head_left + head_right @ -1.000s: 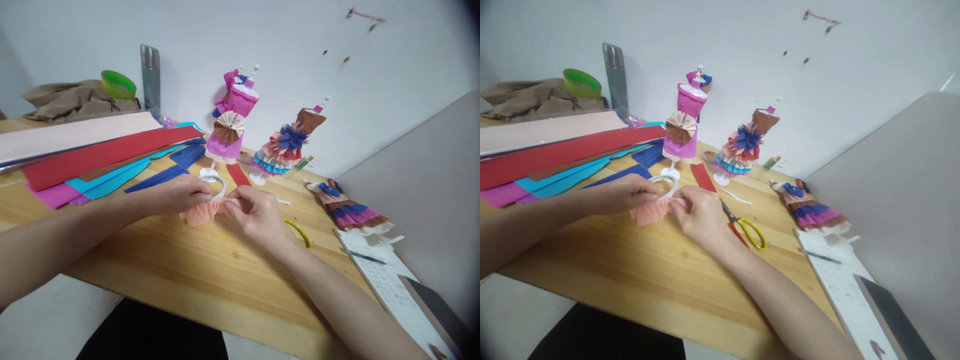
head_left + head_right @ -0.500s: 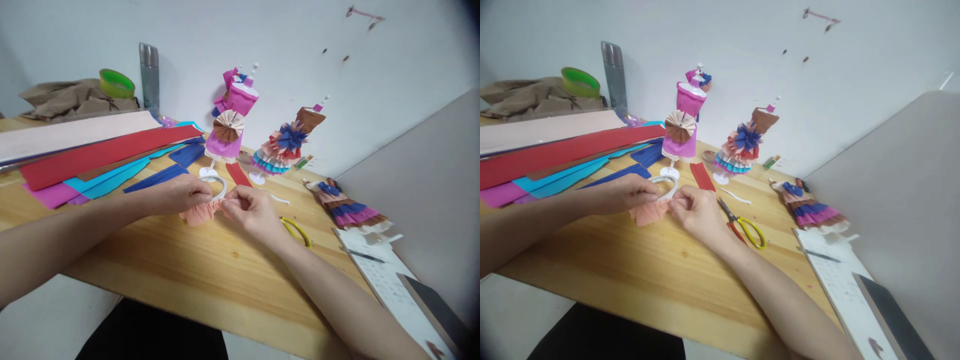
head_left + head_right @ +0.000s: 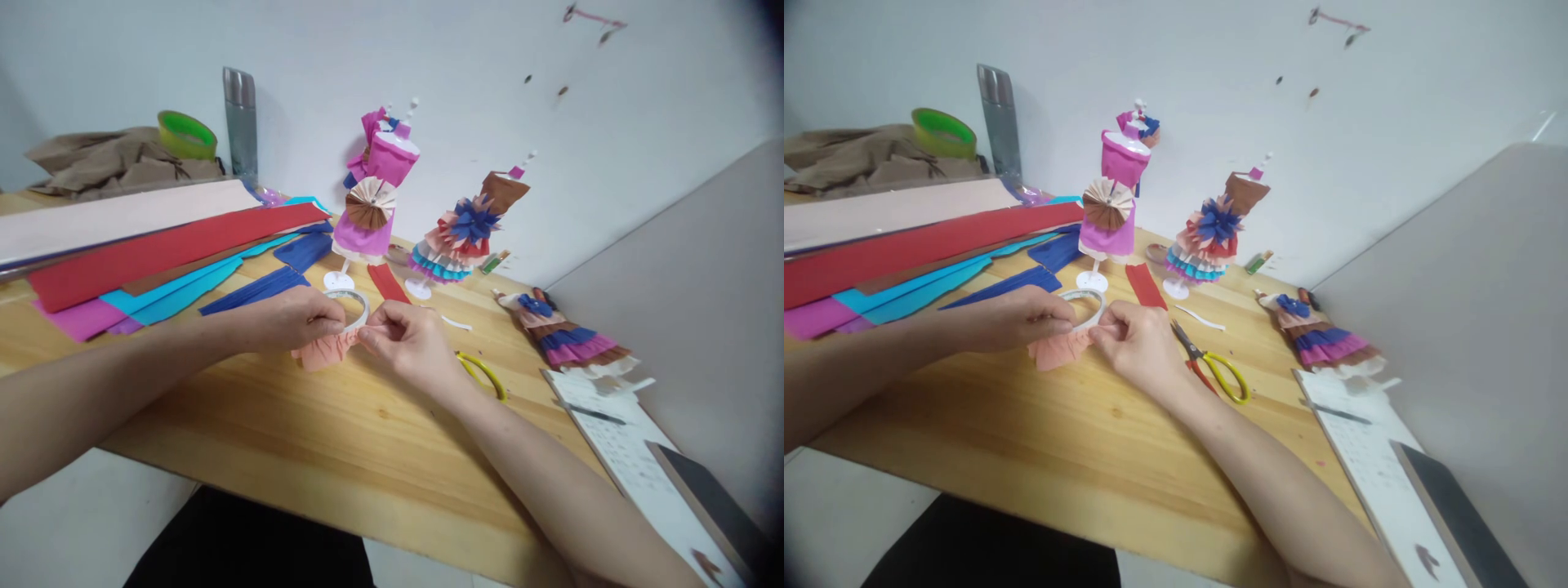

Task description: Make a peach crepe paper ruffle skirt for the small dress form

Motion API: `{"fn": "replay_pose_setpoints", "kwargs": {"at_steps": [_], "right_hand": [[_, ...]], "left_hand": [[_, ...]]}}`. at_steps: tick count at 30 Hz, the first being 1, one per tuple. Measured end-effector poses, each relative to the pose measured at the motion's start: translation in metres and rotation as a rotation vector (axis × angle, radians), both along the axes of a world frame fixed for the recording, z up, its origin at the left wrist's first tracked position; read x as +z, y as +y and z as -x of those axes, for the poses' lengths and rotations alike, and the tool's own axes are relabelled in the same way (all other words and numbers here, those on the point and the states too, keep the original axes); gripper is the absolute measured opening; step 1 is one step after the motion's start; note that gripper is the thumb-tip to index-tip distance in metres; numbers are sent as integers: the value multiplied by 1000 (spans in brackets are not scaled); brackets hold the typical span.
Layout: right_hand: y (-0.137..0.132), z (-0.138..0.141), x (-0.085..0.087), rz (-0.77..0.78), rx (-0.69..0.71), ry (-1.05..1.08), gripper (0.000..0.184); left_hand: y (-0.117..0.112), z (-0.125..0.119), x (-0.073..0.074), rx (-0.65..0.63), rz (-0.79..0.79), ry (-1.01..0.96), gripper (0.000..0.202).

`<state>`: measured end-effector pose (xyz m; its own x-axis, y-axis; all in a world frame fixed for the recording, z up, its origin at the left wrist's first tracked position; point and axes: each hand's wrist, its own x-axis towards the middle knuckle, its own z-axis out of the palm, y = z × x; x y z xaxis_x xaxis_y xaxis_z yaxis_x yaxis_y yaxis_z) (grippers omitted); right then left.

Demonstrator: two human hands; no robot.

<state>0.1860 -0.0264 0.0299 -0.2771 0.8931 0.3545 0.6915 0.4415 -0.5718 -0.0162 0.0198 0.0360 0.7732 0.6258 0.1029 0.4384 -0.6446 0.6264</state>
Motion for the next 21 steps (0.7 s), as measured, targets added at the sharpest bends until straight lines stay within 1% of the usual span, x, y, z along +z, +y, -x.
{"fn": "replay_pose_setpoints", "kwargs": {"at_steps": [3,5,8,11,13,15,18,19,21], "right_hand": [[-2,0,2,-67,21,-60,19],[-1,-1,2,-67,22,-69,18],[5,-5,-2,51,-5,26,21],[12,-10,-7,200,-22,127,27],[15,-12,-7,254,-19,159,28],[15,-12,-4,293,5,178,28],[14,-12,5,350,82,199,25],[13,-12,8,353,102,192,24],[11,-14,13,288,112,153,19]], "left_hand": [[0,0,0,-20,24,7,29],[0,1,-1,-45,25,1,28],[-2,1,0,-90,-30,-12,28],[-3,1,0,-90,-69,-13,27],[-3,0,-1,-82,-71,-25,27],[-2,0,-1,-88,-42,-37,27],[1,2,0,-88,30,-50,28],[2,3,1,-84,58,-47,29],[4,4,3,-82,119,-30,30]]}}
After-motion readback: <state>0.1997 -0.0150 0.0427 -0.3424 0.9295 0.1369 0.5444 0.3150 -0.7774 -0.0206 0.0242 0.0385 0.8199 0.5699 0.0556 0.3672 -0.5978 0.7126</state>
